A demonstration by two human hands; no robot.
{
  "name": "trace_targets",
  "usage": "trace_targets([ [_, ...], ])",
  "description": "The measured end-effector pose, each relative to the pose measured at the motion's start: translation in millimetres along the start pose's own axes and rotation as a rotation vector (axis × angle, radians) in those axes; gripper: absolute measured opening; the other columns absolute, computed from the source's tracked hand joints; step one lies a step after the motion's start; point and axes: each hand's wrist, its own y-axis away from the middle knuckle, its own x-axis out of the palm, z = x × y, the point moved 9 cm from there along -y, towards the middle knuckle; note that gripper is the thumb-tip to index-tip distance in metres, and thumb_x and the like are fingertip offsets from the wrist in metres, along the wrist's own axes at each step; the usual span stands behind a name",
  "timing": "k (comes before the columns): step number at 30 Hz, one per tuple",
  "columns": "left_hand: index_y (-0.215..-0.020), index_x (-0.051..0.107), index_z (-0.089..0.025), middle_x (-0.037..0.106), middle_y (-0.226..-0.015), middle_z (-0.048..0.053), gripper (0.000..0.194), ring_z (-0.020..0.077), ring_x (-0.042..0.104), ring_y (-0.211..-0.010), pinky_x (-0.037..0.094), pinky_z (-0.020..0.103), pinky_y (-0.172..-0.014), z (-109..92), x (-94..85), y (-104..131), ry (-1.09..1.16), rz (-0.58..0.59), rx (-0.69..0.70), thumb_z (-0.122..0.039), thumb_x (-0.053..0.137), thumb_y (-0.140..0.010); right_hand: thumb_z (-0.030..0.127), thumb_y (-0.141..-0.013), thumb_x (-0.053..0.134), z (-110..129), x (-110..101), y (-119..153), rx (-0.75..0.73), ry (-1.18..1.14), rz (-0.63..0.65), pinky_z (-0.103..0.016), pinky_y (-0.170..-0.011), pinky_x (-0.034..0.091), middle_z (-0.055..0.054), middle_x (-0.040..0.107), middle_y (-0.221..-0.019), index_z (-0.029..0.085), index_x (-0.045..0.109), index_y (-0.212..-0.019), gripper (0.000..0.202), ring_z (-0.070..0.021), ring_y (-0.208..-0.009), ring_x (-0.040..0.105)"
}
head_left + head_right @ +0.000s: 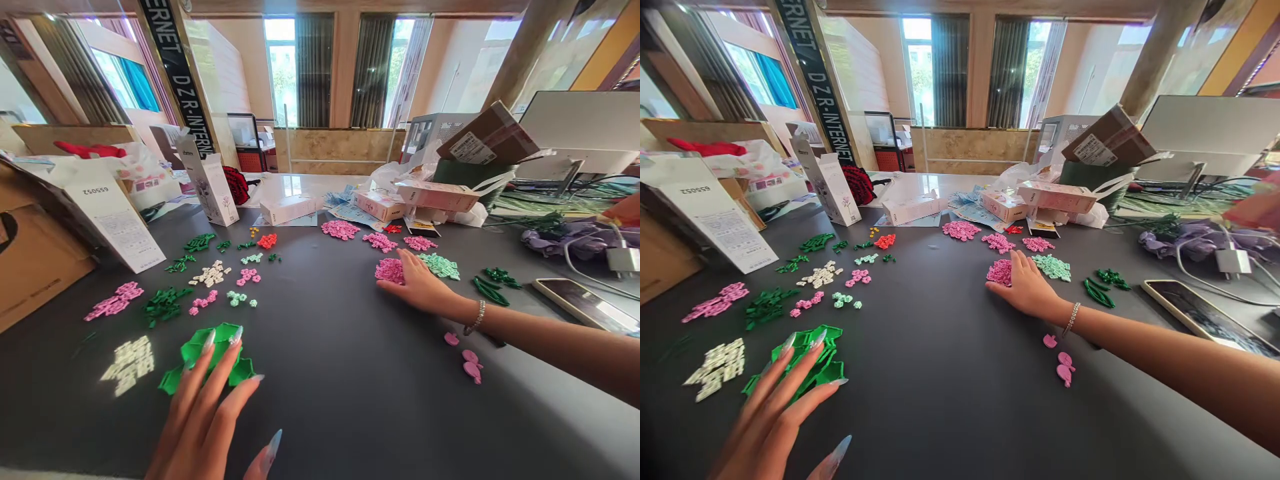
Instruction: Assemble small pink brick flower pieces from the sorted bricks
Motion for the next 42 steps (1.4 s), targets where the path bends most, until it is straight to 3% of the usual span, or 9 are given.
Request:
trace_targets([
  [11, -0.126, 0.053, -0.015, 0.039, -0.155, 0.012, 0.039, 0.0335, 0.029, -0.148, 0.038, 0.046, -0.115, -2.3, -2.7, -1.8, -0.012, -0.004, 0.014, -0.026, 0.050, -0.089, 0.076, -0.079, 0.045, 3.2, 10.5, -6.0, 0.066, 0.050, 0.068, -0.046, -0.122, 0.022, -0.026, 0.025, -0.159, -0.005, 0.026, -0.151, 0.110, -0.0360, -0.150, 0.018],
  [18, -0.126, 0.053, -0.014, 0.041, -0.153, 0.013, 0.040, 0.0362, 0.031, -0.146, 0.045, 0.048, -0.107, -2.1, -2.8, -1.8, 0.001, -0.016, 0.014, -0.025, 0.049, -0.088, 0.073, -0.081, 0.049, 8.1, 12.6, -14.9, 0.013, -0.009, 0.023, -0.045, -0.121, 0.025, -0.028, 0.032, -0.155, -0.005, 0.033, -0.146, 0.103, -0.0351, -0.147, 0.028],
  [24, -0.127, 0.053, -0.014, 0.039, -0.155, 0.012, 0.040, 0.0351, 0.032, -0.146, 0.049, 0.046, -0.105, -1.9, -2.5, -1.2, -0.003, -0.013, 0.001, -0.026, 0.051, -0.088, 0.068, -0.082, 0.055, 9.5, 9.6, -21.8, -0.030, -0.062, -0.014, -0.048, -0.114, 0.037, -0.027, 0.050, -0.139, 0.004, 0.047, -0.132, 0.082, -0.0382, -0.136, 0.043],
  [27, -0.127, 0.053, -0.016, 0.039, -0.155, 0.011, 0.041, 0.0348, 0.032, -0.147, 0.048, 0.047, -0.106, -1.3, -2.3, -0.6, -0.005, -0.010, -0.011, -0.027, 0.052, -0.088, 0.068, -0.081, 0.057, 9.3, 8.7, -23.9, -0.026, -0.063, -0.021, -0.049, -0.110, 0.040, -0.027, 0.053, -0.135, 0.005, 0.048, -0.131, 0.081, -0.0395, -0.131, 0.047],
  [34, -0.128, 0.053, -0.017, 0.038, -0.156, 0.011, 0.041, 0.0344, 0.030, -0.147, 0.050, 0.046, -0.105, 0.1, -1.7, -0.8, -0.004, -0.003, -0.032, -0.028, 0.052, -0.088, 0.068, -0.082, 0.055, 11.3, 9.0, -24.3, -0.039, -0.037, -0.012, -0.050, -0.109, 0.039, -0.026, 0.052, -0.137, 0.004, 0.047, -0.134, 0.082, -0.0397, -0.130, 0.046],
  [42, -0.128, 0.052, -0.018, 0.039, -0.155, 0.012, 0.041, 0.0345, 0.034, -0.146, 0.051, 0.047, -0.103, -1.0, -1.0, -0.7, -0.006, 0.010, -0.038, -0.027, 0.052, -0.088, 0.066, -0.086, 0.046, 15.6, 14.9, -25.8, -0.059, 0.049, 0.039, -0.050, -0.114, 0.033, -0.025, 0.044, -0.145, 0.003, 0.045, -0.138, 0.082, -0.0406, -0.139, 0.034],
])
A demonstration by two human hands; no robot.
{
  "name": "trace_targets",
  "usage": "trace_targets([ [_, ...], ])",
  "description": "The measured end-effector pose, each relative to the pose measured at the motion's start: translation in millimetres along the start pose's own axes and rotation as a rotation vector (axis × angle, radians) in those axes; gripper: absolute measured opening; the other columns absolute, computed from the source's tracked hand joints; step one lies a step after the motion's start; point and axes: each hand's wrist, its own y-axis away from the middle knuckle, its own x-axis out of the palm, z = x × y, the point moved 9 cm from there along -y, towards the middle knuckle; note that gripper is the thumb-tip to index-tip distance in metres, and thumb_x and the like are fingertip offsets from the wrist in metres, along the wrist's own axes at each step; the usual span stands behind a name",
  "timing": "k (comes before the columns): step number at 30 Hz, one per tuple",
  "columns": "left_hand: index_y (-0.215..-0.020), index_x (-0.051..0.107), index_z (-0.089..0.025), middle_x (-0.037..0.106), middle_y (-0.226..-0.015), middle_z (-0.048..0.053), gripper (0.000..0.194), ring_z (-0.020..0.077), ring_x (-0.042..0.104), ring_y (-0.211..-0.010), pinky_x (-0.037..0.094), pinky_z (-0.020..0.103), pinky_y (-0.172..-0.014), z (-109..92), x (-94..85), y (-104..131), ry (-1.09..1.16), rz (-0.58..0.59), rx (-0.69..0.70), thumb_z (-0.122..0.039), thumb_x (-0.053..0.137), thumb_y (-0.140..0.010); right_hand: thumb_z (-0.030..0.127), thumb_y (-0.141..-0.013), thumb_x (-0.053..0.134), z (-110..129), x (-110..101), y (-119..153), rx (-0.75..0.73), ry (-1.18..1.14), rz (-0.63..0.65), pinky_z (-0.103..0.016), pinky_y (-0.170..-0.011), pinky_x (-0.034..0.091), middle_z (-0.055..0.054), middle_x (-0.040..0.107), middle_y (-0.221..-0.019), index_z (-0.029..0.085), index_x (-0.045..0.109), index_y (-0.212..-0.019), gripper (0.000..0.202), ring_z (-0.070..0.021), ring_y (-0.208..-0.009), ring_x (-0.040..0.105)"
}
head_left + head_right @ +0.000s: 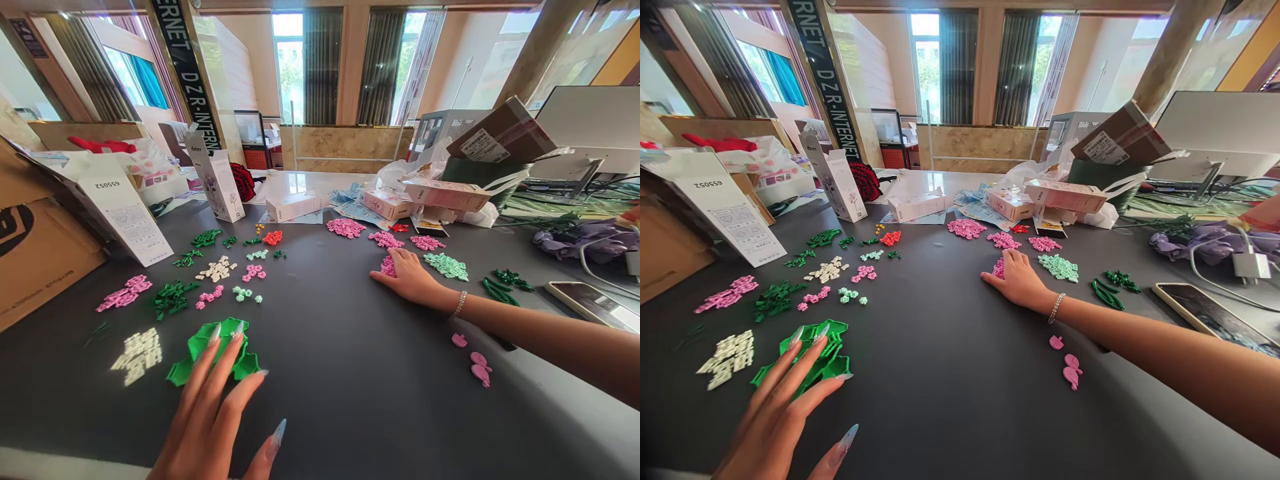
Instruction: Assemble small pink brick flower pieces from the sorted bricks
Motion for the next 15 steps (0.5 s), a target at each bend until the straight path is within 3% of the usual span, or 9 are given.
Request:
trace_targets([
  [15, -0.128, 0.050, -0.013, 0.040, -0.153, 0.017, 0.039, 0.0362, 0.032, -0.146, 0.049, 0.050, -0.106, -5.0, -3.0, -2.3, 0.002, -0.004, -0.001, -0.024, 0.052, -0.090, 0.057, -0.090, 0.039, 7.4, -2.5, 1.5, -0.054, 0.000, -0.042, -0.053, -0.115, 0.032, -0.025, 0.046, -0.145, 0.003, 0.042, -0.142, 0.075, -0.0400, -0.138, 0.037],
])
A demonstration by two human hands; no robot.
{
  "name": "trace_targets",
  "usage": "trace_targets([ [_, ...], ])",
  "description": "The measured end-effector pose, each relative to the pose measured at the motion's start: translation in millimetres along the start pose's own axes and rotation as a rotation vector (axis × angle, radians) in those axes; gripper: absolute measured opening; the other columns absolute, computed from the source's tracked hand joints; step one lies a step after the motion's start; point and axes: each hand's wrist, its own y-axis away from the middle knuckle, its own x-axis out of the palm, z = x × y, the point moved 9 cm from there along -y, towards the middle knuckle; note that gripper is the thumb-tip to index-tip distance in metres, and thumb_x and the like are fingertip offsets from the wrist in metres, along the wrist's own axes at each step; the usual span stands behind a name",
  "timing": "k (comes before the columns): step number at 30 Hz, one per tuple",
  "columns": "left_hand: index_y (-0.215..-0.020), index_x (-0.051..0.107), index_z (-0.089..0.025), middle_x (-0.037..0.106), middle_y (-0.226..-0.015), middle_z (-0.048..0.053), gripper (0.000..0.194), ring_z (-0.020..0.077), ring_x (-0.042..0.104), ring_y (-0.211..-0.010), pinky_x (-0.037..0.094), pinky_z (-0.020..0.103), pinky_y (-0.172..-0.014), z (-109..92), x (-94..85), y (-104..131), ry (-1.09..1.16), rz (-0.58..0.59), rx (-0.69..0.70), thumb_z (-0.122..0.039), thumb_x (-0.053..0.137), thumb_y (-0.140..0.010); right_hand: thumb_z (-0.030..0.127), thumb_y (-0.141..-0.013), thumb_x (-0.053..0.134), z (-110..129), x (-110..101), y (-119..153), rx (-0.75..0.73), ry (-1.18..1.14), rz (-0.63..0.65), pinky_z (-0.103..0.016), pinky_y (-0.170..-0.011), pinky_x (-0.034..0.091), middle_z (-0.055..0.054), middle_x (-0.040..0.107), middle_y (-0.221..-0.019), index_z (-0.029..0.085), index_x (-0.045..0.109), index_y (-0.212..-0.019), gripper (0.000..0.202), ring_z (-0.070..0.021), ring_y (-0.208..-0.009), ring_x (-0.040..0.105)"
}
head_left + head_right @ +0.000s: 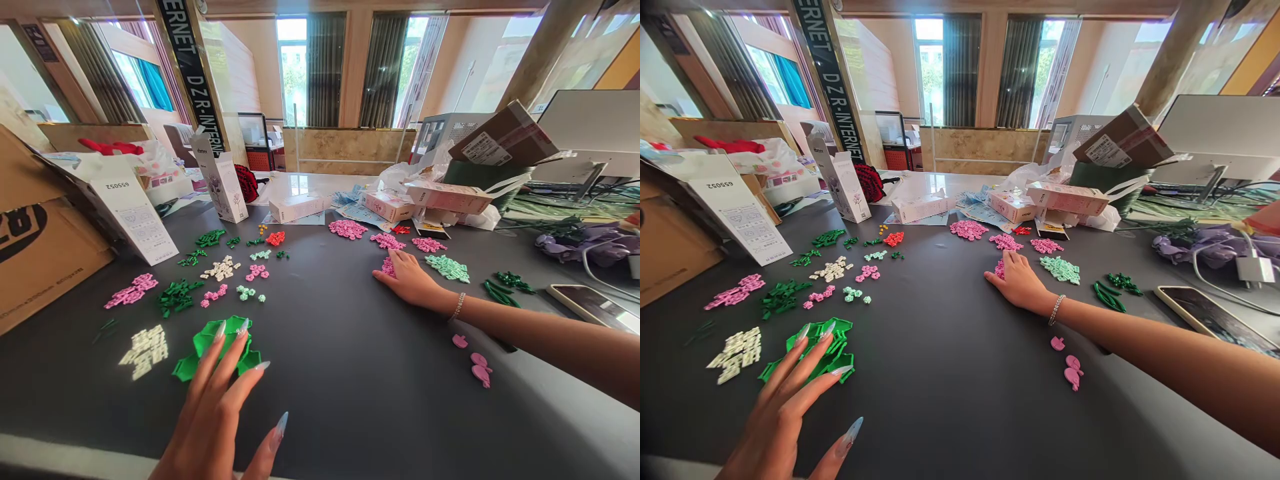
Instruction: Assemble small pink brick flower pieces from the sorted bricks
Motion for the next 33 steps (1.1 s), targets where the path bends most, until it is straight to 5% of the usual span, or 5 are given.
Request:
trace_targets([
  [5, -0.128, 0.049, -0.012, 0.040, -0.152, 0.018, 0.040, 0.0361, 0.031, -0.147, 0.050, 0.049, -0.105, -1.6, -0.6, -2.1, 0.002, -0.003, 0.021, -0.024, 0.053, -0.090, 0.052, -0.094, 0.035, 4.2, 0.1, -1.6, -0.048, 0.029, 0.021, -0.051, -0.112, 0.035, -0.023, 0.052, -0.138, 0.005, 0.052, -0.133, 0.064, -0.0379, -0.131, 0.046],
  [18, -0.130, 0.046, -0.013, 0.042, -0.151, 0.016, 0.043, 0.0336, 0.033, -0.146, 0.045, 0.046, -0.112, 1.9, 0.1, 0.1, 0.057, -0.021, -0.030, -0.021, 0.057, -0.089, 0.043, -0.098, 0.033, 8.8, 8.0, -5.4, -0.168, 0.052, 0.025, -0.047, -0.116, 0.032, -0.023, 0.049, -0.145, 0.002, 0.049, -0.140, 0.061, -0.0339, -0.136, 0.043],
  [22, -0.129, 0.046, -0.012, 0.043, -0.150, 0.017, 0.042, 0.0339, 0.034, -0.146, 0.046, 0.046, -0.111, 0.7, -2.8, 0.0, 0.049, -0.031, -0.013, -0.022, 0.056, -0.089, 0.040, -0.099, 0.033, 11.4, 7.9, -6.5, -0.214, 0.054, 0.000, -0.049, -0.114, 0.035, -0.021, 0.053, -0.140, 0.008, 0.054, -0.135, 0.052, -0.0329, -0.133, 0.047],
  [33, -0.133, 0.043, -0.012, 0.039, -0.153, 0.020, 0.047, 0.0362, 0.032, -0.146, 0.046, 0.051, -0.110, 2.6, 1.6, 2.4, 0.078, -0.018, -0.027, -0.021, 0.057, -0.089, 0.027, -0.103, 0.027, 27.9, 7.5, -5.9, -0.349, 0.175, 0.005, -0.047, -0.107, 0.038, -0.026, 0.058, -0.122, 0.001, 0.062, -0.116, 0.045, -0.0327, -0.120, 0.049],
])
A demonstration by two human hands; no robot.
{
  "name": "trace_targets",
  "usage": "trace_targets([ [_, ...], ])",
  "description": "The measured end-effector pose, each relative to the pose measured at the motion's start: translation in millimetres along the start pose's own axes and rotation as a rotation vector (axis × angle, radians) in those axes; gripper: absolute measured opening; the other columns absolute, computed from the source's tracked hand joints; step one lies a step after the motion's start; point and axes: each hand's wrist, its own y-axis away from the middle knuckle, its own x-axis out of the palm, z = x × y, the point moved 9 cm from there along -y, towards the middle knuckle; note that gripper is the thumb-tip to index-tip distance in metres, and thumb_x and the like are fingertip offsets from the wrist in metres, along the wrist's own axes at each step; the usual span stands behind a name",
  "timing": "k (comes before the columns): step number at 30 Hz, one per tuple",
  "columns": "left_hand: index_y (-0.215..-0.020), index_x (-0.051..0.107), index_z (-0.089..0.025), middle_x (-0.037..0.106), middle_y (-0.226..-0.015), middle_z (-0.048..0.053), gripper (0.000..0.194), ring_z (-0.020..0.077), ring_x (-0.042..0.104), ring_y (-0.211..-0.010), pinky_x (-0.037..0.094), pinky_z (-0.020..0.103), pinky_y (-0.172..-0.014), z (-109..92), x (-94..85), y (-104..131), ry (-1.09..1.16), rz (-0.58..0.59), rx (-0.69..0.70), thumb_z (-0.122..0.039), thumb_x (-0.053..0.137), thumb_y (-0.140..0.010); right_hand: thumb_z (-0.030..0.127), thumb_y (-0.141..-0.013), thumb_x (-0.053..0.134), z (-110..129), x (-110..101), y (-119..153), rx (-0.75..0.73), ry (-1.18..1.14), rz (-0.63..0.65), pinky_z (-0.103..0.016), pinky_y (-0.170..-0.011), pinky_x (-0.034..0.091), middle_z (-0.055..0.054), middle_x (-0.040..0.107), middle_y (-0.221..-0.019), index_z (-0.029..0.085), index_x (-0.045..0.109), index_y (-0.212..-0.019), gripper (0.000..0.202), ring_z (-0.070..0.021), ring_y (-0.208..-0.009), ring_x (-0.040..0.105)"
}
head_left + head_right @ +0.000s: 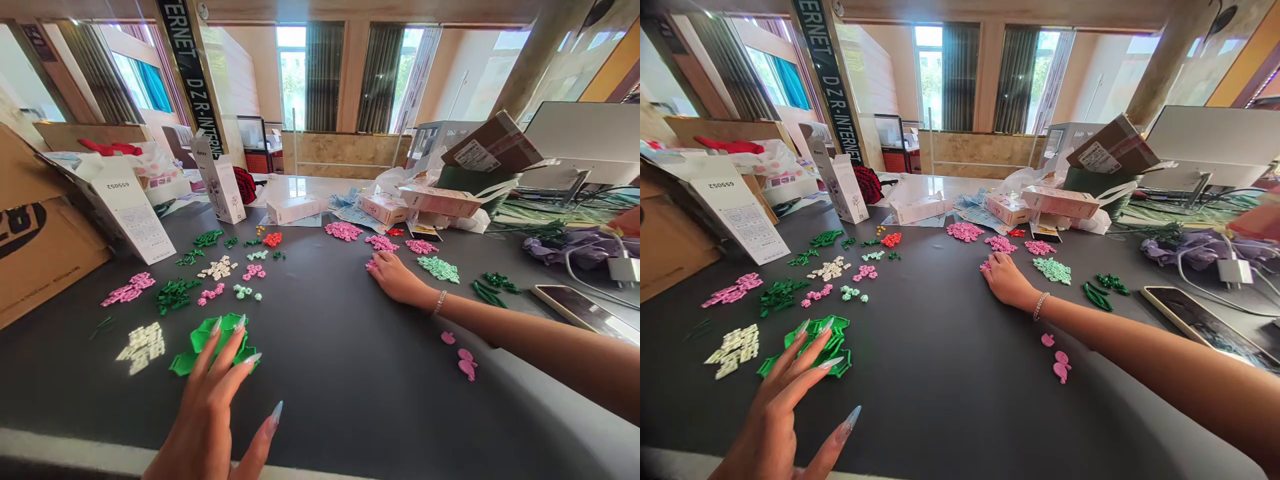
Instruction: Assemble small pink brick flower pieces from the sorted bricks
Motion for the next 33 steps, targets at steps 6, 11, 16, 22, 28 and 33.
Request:
trace_targets([
  [6, -0.134, 0.043, -0.013, 0.038, -0.154, 0.019, 0.047, 0.0367, 0.031, -0.147, 0.046, 0.051, -0.109, 1.2, 2.0, 0.4, 0.013, 0.015, -0.008, -0.021, 0.057, -0.089, 0.026, -0.103, 0.028, 3.3, -0.2, -6.9, 0.008, 0.055, 0.011, -0.046, -0.102, 0.041, -0.024, 0.061, -0.111, 0.004, 0.065, -0.108, 0.044, -0.0318, -0.108, 0.052],
  [11, -0.132, 0.043, -0.009, 0.038, -0.153, 0.020, 0.047, 0.0364, 0.029, -0.147, 0.039, 0.052, -0.115, -2.1, 0.3, -1.2, 0.020, 0.012, 0.016, -0.018, 0.058, -0.089, 0.026, -0.103, 0.028, 6.6, 3.3, -16.0, 0.002, 0.078, 0.017, -0.049, -0.100, 0.040, -0.026, 0.060, -0.110, 0.004, 0.065, -0.108, 0.043, -0.0343, -0.109, 0.050],
  [16, -0.133, 0.043, -0.011, 0.039, -0.153, 0.019, 0.047, 0.0361, 0.029, -0.148, 0.041, 0.051, -0.114, -0.9, 0.2, 0.2, 0.018, 0.013, 0.005, -0.020, 0.057, -0.089, 0.027, -0.103, 0.028, 6.9, 5.1, -22.1, 0.022, 0.033, 0.015, -0.047, -0.100, 0.040, -0.025, 0.058, -0.110, 0.003, 0.063, -0.108, 0.043, -0.0327, -0.108, 0.050],
  [22, -0.133, 0.043, -0.011, 0.038, -0.154, 0.017, 0.048, 0.0347, 0.028, -0.148, 0.040, 0.048, -0.116, -0.2, 1.4, 1.4, 0.018, 0.026, -0.011, -0.019, 0.058, -0.088, 0.025, -0.103, 0.023, 16.5, 6.0, -25.9, -0.051, 0.102, 0.050, -0.046, -0.097, 0.040, -0.024, 0.060, -0.108, 0.002, 0.064, -0.108, 0.048, -0.0336, -0.106, 0.048],
  [28, -0.131, 0.045, -0.008, 0.039, -0.152, 0.020, 0.044, 0.0353, 0.028, -0.148, 0.039, 0.047, -0.115, -2.6, 0.5, -1.2, 0.013, 0.018, 0.009, -0.018, 0.057, -0.089, 0.027, -0.102, 0.029, 21.9, 4.4, -30.5, -0.027, 0.111, 0.034, -0.049, -0.098, 0.040, -0.023, 0.063, -0.106, 0.006, 0.067, -0.109, 0.043, -0.0352, -0.107, 0.050],
  [33, -0.128, 0.045, -0.004, 0.038, -0.152, 0.022, 0.042, 0.0343, 0.027, -0.148, 0.033, 0.044, -0.119, -6.0, -2.4, -2.4, 0.022, 0.000, 0.025, -0.016, 0.057, -0.089, 0.034, -0.103, 0.035, 20.4, -0.4, -31.6, 0.108, 0.002, 0.039, -0.045, -0.105, 0.036, -0.024, 0.061, -0.112, 0.001, 0.064, -0.115, 0.046, -0.0341, -0.115, 0.048],
])
